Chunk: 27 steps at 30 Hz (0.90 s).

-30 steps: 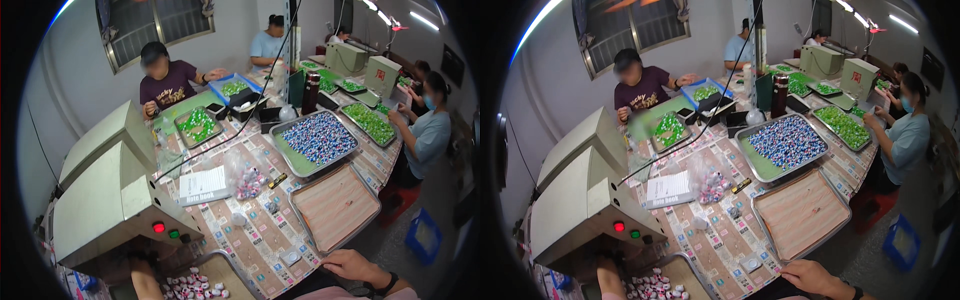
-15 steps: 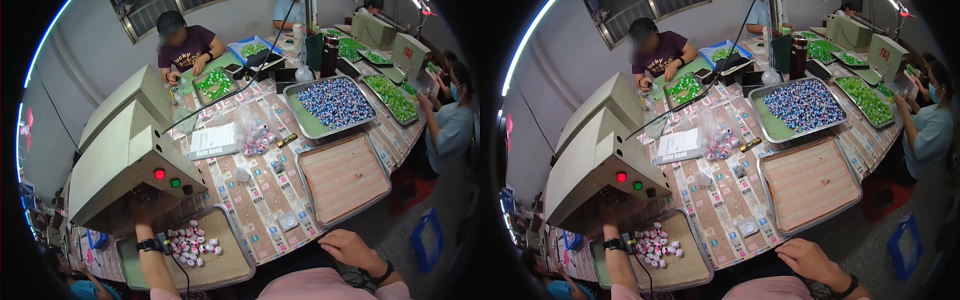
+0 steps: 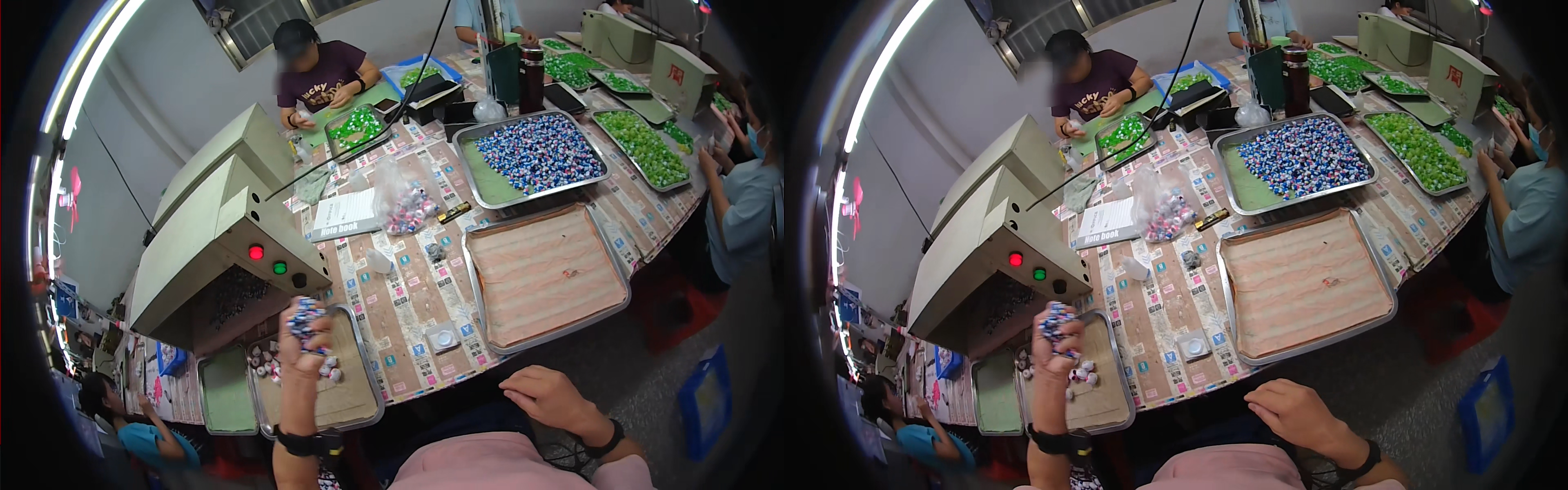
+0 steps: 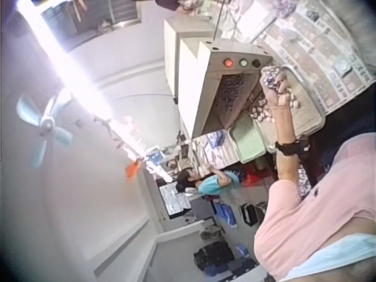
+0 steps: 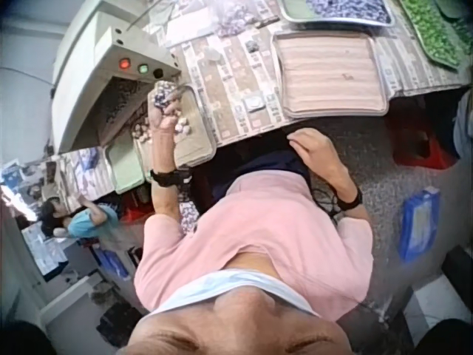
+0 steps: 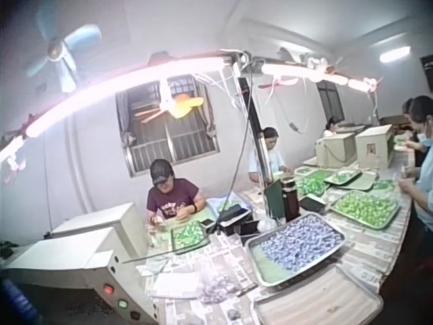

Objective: The person assembles small decorative items by picking white plastic pieces and blue beads from trays and joining them by hand. The assembled items are placed on a tray in front of the workstation.

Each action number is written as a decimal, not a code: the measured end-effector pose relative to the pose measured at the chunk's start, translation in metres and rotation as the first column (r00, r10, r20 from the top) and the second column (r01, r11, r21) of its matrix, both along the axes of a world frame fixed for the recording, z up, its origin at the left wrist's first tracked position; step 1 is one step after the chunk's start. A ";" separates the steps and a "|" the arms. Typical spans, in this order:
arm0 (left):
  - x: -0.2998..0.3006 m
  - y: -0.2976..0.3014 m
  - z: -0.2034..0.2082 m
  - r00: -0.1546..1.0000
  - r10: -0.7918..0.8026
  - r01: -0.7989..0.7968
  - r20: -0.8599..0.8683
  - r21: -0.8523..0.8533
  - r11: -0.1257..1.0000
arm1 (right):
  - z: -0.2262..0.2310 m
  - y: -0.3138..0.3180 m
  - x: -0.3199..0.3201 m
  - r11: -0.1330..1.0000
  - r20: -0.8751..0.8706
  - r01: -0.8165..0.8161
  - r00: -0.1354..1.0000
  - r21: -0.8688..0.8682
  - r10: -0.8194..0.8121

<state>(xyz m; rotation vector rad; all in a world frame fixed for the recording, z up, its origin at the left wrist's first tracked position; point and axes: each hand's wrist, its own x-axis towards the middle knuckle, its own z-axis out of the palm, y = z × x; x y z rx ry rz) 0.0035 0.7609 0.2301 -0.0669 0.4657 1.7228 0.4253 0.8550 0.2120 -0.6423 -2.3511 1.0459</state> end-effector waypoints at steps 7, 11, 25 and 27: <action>0.168 0.107 -0.029 0.950 -0.309 0.311 0.037 -0.104 0.945 | -0.009 -0.008 0.030 0.999 -0.040 0.031 0.999 0.009 -0.031; 0.238 0.147 -0.030 0.799 -0.306 0.210 -0.517 -0.237 0.949 | -0.011 -0.017 0.051 0.996 -0.074 0.091 0.993 0.024 -0.089; 0.272 0.162 -0.092 -0.513 0.147 0.056 -0.846 0.138 0.989 | -0.019 -0.020 0.076 0.980 -0.107 0.198 0.975 0.015 -0.196; 0.267 0.161 -0.093 -0.403 0.111 0.075 -0.909 0.088 0.993 | -0.017 -0.014 0.071 0.977 -0.105 0.209 0.973 0.029 -0.205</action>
